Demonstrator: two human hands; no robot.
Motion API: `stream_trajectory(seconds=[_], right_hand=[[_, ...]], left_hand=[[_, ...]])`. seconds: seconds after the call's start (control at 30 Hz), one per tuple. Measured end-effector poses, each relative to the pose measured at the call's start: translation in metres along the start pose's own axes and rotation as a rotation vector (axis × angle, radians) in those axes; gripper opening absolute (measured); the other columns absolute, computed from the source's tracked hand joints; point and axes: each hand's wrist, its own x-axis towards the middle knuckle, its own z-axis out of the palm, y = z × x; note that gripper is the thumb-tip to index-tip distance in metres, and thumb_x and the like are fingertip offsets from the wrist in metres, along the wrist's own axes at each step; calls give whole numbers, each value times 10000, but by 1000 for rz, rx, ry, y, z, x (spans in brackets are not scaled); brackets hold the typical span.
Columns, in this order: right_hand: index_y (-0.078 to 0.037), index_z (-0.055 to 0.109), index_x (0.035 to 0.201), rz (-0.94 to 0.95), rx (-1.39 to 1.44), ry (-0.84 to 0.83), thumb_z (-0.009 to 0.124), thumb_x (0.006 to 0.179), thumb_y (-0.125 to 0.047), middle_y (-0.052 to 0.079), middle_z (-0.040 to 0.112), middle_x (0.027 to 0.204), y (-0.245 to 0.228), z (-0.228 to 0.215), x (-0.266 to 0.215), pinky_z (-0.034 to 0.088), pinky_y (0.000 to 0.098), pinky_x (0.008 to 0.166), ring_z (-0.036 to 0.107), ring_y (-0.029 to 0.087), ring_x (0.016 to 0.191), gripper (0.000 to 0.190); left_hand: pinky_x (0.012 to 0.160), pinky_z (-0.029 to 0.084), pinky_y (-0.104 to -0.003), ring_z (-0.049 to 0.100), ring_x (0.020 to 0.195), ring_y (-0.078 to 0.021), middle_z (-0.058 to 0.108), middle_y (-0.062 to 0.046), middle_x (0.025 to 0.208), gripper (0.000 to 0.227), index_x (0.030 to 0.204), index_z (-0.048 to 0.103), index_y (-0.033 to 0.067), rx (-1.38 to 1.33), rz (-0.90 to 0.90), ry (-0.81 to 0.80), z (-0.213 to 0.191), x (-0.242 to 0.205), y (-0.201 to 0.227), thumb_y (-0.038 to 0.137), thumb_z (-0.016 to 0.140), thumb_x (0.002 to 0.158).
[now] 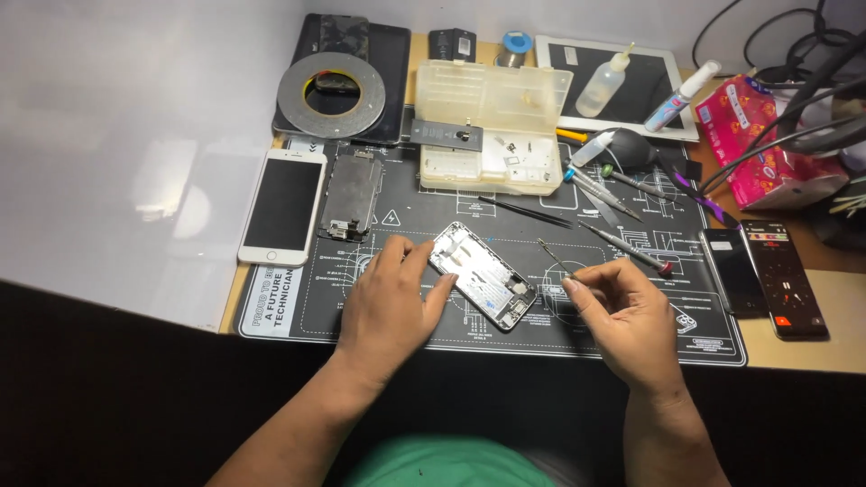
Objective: The person disassembles a smartphone on a workbench, using a screwdriver to remove screws and a prying tool to separate the internal components. They carefully lift the motherboard and other parts from the phone's chassis, placing them on the mat.
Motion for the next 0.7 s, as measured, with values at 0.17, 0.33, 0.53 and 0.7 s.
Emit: stream_trajectory(seconds=[0.17,0.33,0.53,0.7], right_hand=[[-2,733,912,24,115,-65,762,860,-28,168,779,855,-5,11,1,532,322,593,655,178,723,65],[31,713,873,40,210,-108,775,840,-13,195,778,856,-2,18,3,530,322,579,640,174,738,83],[17,727,841,39,189,-126,800,808,-16,192,779,878,-21,27,0,503,270,543,601,155,705,86],[6,765,796,-4,54,-118,816,792,-36,185,781,852,-27,37,2,476,270,500,604,166,616,67]], left_hand=[[566,561,-433,721,742,-376,670,-202,892,387,1136,743,-39,-23,-33,-54,-2,2,2,258,726,890],[597,559,-445,720,782,-391,669,-204,931,386,1148,747,-20,-50,-65,-65,-1,2,0,268,718,892],[672,554,-445,703,863,-380,665,-176,982,360,1183,748,40,-65,-97,-102,-4,1,0,278,679,922],[628,536,-402,693,797,-314,662,-129,886,332,1135,779,83,-11,-41,-65,-2,-3,1,323,636,954]])
